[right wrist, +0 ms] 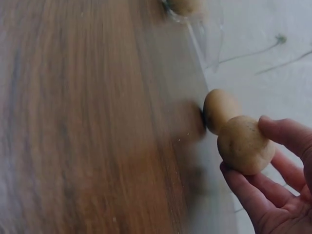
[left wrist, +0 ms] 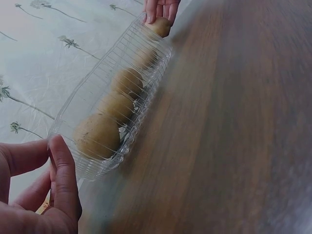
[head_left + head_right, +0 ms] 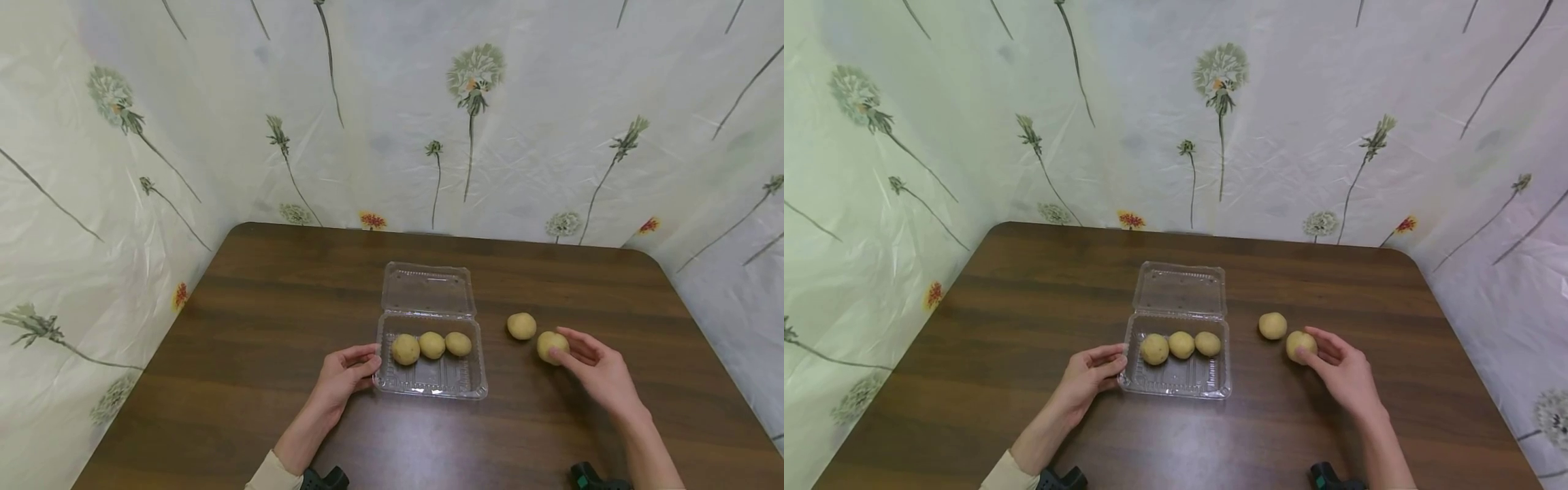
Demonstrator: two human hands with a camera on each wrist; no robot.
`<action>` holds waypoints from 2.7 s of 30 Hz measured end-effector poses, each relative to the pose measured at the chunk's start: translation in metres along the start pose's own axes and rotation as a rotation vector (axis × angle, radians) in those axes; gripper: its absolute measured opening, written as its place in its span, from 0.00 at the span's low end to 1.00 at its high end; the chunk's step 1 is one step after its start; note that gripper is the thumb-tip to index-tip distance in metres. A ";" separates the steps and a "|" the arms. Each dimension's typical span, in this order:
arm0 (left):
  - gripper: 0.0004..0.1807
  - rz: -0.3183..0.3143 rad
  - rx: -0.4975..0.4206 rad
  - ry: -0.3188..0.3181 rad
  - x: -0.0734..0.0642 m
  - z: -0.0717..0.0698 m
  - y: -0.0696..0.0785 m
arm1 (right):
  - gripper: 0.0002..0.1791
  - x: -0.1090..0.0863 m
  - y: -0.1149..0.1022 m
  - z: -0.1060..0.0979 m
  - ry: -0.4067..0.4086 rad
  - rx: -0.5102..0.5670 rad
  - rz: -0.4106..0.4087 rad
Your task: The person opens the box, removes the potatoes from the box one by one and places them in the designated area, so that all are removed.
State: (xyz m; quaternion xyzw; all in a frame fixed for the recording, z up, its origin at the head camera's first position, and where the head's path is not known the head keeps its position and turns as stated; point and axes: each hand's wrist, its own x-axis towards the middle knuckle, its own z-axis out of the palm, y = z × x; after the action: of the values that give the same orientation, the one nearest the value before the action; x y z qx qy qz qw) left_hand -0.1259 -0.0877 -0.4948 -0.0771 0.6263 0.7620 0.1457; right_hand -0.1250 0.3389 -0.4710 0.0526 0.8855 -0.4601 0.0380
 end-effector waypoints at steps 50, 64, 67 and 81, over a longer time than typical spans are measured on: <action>0.22 0.011 -0.033 -0.014 -0.001 0.001 0.001 | 0.40 0.037 0.007 -0.002 0.034 -0.074 -0.018; 0.22 0.008 -0.029 -0.014 -0.001 0.001 0.000 | 0.42 0.045 0.007 -0.004 0.020 -0.057 0.030; 0.22 0.007 -0.031 -0.012 -0.001 0.001 0.001 | 0.42 0.045 0.007 -0.006 0.013 -0.064 0.030; 0.22 0.001 -0.036 -0.008 0.000 0.001 0.001 | 0.42 0.049 0.011 -0.006 -0.009 -0.020 0.054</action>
State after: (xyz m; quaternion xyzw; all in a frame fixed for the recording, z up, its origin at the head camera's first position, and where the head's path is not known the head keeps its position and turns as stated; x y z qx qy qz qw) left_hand -0.1258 -0.0866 -0.4939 -0.0762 0.6119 0.7735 0.1464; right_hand -0.1725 0.3531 -0.4816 0.0740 0.8881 -0.4504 0.0551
